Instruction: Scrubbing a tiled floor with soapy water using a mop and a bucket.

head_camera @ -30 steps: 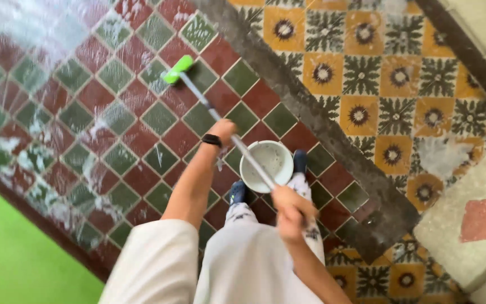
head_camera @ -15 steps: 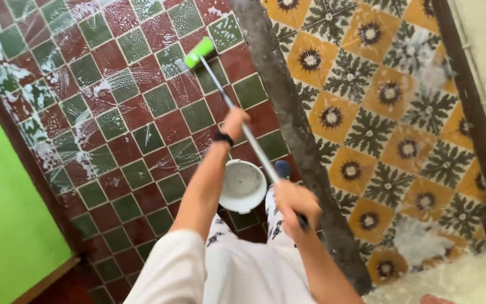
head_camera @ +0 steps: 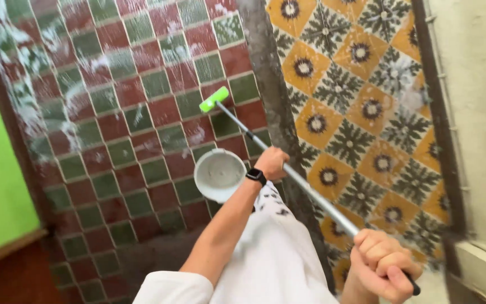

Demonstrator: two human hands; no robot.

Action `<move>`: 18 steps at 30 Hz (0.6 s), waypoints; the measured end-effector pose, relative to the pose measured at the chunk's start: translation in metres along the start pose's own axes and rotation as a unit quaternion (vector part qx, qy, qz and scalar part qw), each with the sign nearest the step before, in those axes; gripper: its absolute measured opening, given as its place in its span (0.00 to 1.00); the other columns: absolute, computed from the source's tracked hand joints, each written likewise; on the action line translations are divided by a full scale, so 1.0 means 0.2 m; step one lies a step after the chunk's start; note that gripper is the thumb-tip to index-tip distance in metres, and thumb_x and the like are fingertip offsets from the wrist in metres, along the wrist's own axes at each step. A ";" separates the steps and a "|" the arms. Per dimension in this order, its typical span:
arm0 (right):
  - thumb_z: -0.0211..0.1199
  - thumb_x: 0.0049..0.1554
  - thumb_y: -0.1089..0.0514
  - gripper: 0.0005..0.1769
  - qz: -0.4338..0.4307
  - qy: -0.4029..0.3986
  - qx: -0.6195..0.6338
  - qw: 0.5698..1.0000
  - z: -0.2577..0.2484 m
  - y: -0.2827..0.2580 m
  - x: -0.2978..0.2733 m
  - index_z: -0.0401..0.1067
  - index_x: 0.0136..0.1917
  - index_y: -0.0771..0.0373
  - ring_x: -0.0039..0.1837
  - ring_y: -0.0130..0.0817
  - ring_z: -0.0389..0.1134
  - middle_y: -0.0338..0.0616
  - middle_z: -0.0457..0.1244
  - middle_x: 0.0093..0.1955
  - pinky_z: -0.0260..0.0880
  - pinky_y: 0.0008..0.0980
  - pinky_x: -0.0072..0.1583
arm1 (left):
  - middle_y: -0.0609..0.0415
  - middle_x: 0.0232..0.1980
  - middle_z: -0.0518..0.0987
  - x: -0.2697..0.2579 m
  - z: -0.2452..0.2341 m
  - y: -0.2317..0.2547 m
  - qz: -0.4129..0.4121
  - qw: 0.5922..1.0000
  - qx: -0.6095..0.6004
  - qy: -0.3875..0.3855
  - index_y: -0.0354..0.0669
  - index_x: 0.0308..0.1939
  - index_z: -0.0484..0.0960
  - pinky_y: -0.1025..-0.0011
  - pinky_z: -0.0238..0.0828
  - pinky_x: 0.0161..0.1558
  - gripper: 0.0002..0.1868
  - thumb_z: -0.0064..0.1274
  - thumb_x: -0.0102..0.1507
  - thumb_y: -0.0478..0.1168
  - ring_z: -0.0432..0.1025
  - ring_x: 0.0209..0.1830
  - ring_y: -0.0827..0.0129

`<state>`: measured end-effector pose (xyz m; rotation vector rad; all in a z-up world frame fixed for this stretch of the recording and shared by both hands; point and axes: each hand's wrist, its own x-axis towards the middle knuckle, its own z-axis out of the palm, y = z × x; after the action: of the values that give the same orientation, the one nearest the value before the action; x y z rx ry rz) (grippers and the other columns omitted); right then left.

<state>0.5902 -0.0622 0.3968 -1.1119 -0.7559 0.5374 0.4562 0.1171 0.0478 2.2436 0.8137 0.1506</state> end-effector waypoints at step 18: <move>0.47 0.52 0.50 0.13 -0.210 0.025 0.053 0.976 -0.64 -1.01 -1.37 0.48 0.29 0.49 0.24 0.25 0.35 0.27 0.39 0.21 0.40 0.30 0.30 | 0.62 0.20 0.80 -1.03 0.37 1.01 0.148 0.983 0.043 0.104 0.58 0.18 0.81 0.61 0.75 0.37 0.01 0.56 0.44 0.45 0.76 0.23 0.58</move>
<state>0.5160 -0.4074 0.4802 -0.8310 -0.8789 0.1885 0.4201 -0.1581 0.1581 2.4504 0.5972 0.5071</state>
